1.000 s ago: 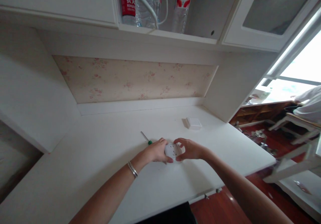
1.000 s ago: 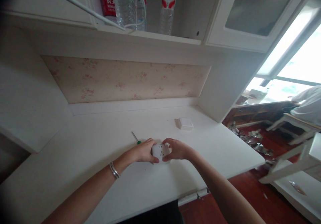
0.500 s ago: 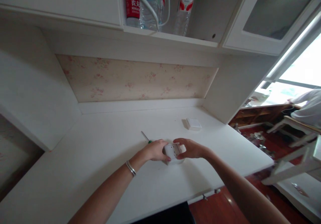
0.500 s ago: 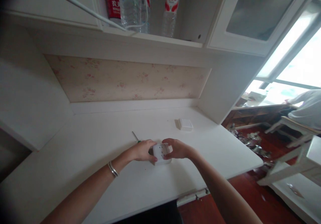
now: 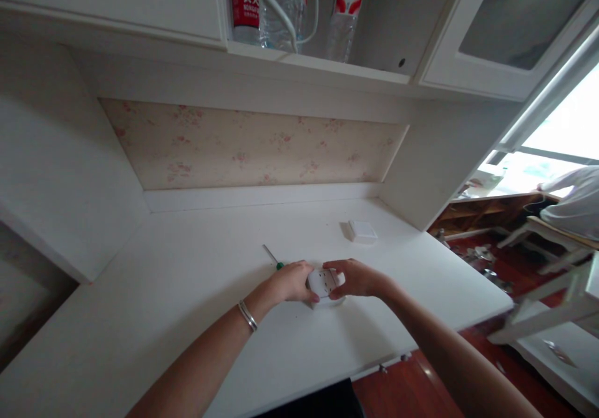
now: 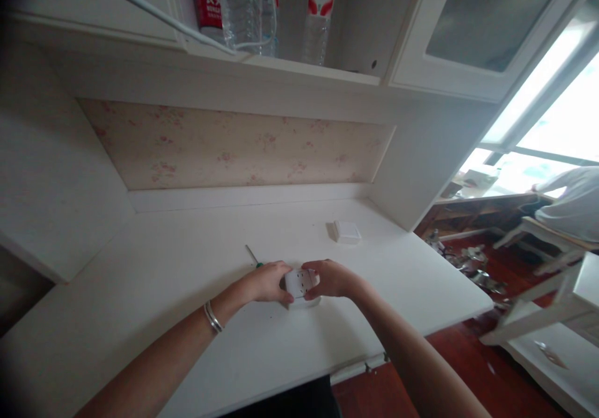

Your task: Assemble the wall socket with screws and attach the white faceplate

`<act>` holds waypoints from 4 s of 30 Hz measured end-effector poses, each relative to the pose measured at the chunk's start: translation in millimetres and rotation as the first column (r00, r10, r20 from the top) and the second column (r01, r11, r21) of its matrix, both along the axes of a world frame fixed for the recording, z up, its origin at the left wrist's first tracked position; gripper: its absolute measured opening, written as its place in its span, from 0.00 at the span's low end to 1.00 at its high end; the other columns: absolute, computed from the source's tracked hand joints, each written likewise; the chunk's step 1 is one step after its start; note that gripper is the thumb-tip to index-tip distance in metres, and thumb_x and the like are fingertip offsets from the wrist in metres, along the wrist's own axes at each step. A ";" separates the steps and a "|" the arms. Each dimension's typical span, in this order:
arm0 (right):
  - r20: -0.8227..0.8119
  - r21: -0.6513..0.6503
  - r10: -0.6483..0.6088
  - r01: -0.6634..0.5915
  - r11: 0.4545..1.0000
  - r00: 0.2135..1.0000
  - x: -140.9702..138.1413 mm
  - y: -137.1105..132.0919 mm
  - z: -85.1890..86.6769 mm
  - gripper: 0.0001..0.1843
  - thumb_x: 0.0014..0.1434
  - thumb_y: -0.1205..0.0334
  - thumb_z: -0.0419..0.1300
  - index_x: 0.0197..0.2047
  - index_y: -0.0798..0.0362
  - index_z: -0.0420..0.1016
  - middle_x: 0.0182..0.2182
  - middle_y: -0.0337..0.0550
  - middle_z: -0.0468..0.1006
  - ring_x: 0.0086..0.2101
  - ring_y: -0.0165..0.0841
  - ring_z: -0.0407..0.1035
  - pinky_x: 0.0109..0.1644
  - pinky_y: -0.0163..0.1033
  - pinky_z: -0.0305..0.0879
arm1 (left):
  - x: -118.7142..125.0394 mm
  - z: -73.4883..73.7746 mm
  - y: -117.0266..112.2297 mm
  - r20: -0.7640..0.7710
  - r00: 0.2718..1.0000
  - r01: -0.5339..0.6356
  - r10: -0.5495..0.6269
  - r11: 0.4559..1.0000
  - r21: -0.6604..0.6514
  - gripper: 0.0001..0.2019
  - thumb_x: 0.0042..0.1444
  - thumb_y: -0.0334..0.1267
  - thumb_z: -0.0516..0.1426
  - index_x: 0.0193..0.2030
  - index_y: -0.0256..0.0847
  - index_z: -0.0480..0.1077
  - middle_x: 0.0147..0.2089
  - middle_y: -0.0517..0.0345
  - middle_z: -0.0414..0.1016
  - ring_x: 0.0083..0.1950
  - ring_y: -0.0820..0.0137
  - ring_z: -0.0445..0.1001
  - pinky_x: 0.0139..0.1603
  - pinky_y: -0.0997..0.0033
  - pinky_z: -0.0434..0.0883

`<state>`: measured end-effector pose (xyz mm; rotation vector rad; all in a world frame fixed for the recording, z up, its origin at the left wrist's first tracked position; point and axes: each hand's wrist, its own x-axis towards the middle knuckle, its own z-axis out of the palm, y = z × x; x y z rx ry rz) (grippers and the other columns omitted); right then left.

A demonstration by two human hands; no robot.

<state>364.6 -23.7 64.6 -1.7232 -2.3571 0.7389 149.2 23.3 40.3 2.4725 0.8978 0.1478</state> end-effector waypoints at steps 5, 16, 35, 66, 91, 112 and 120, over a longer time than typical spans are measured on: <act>-0.037 -0.029 0.020 -0.021 0.999 0.999 2.7 1.3 -0.4 0.41 0.37 0.48 0.70 0.56 0.47 0.67 0.43 0.46 0.76 0.40 0.42 0.70 0.46 0.43 0.63 | -3.3 1.7 -2.3 0.037 0.999 0.025 -0.026 1.000 0.006 0.26 0.37 0.53 0.65 0.42 0.42 0.70 0.44 0.55 0.72 0.44 0.60 0.72 0.44 0.69 0.67; -0.350 0.060 -0.119 0.149 0.987 0.929 2.3 -28.8 -29.9 0.32 0.51 0.49 0.62 0.58 0.49 0.62 0.52 0.49 0.67 0.41 0.38 0.69 0.41 0.42 0.69 | -12.7 4.9 -19.7 0.135 0.991 -0.006 -0.003 0.998 0.065 0.46 0.32 0.59 0.65 0.59 0.45 0.57 0.57 0.53 0.63 0.55 0.58 0.65 0.56 0.64 0.63; -0.337 0.031 -0.029 0.042 0.999 0.941 12.0 -27.8 -32.5 0.45 0.41 0.57 0.70 0.61 0.49 0.59 0.61 0.51 0.52 0.47 0.41 0.65 0.51 0.47 0.64 | -4.1 6.2 -23.3 0.127 0.990 -0.064 0.062 0.998 0.014 0.40 0.31 0.56 0.66 0.54 0.47 0.63 0.52 0.55 0.64 0.50 0.60 0.68 0.52 0.69 0.66; -0.309 0.007 0.006 -0.004 1.000 0.951 13.0 -15.4 -28.7 0.44 0.40 0.53 0.70 0.60 0.49 0.60 0.57 0.50 0.60 0.45 0.40 0.66 0.45 0.43 0.66 | 5.0 2.0 -16.6 0.082 0.987 -0.132 0.136 0.990 -0.055 0.34 0.29 0.54 0.68 0.44 0.41 0.67 0.47 0.54 0.65 0.46 0.61 0.70 0.47 0.68 0.68; -0.352 0.024 -0.050 0.062 0.998 0.935 14.7 -21.7 -35.7 0.37 0.50 0.48 0.64 0.61 0.48 0.59 0.61 0.51 0.54 0.43 0.37 0.67 0.46 0.43 0.68 | 0.7 -1.1 -22.6 0.158 0.982 -0.095 0.100 0.995 -0.039 0.35 0.35 0.54 0.65 0.51 0.44 0.63 0.49 0.53 0.64 0.50 0.59 0.67 0.50 0.67 0.66; -0.369 0.045 0.032 -0.016 0.999 0.929 24.4 -24.8 -46.7 0.28 0.64 0.46 0.47 0.63 0.50 0.54 0.63 0.43 0.49 0.58 0.39 0.54 0.60 0.44 0.53 | -1.8 -1.4 -28.1 0.164 0.984 -0.087 0.074 0.994 0.072 0.36 0.38 0.54 0.62 0.55 0.45 0.63 0.51 0.55 0.67 0.46 0.62 0.71 0.50 0.69 0.67; -0.349 0.040 0.018 -0.004 0.999 0.937 22.4 -30.1 -40.8 0.29 0.64 0.46 0.45 0.64 0.50 0.53 0.63 0.44 0.49 0.60 0.37 0.49 0.62 0.44 0.48 | -2.7 -1.2 -30.5 0.170 0.981 -0.108 0.093 0.991 0.083 0.34 0.38 0.55 0.62 0.53 0.44 0.65 0.50 0.55 0.67 0.46 0.62 0.71 0.50 0.69 0.68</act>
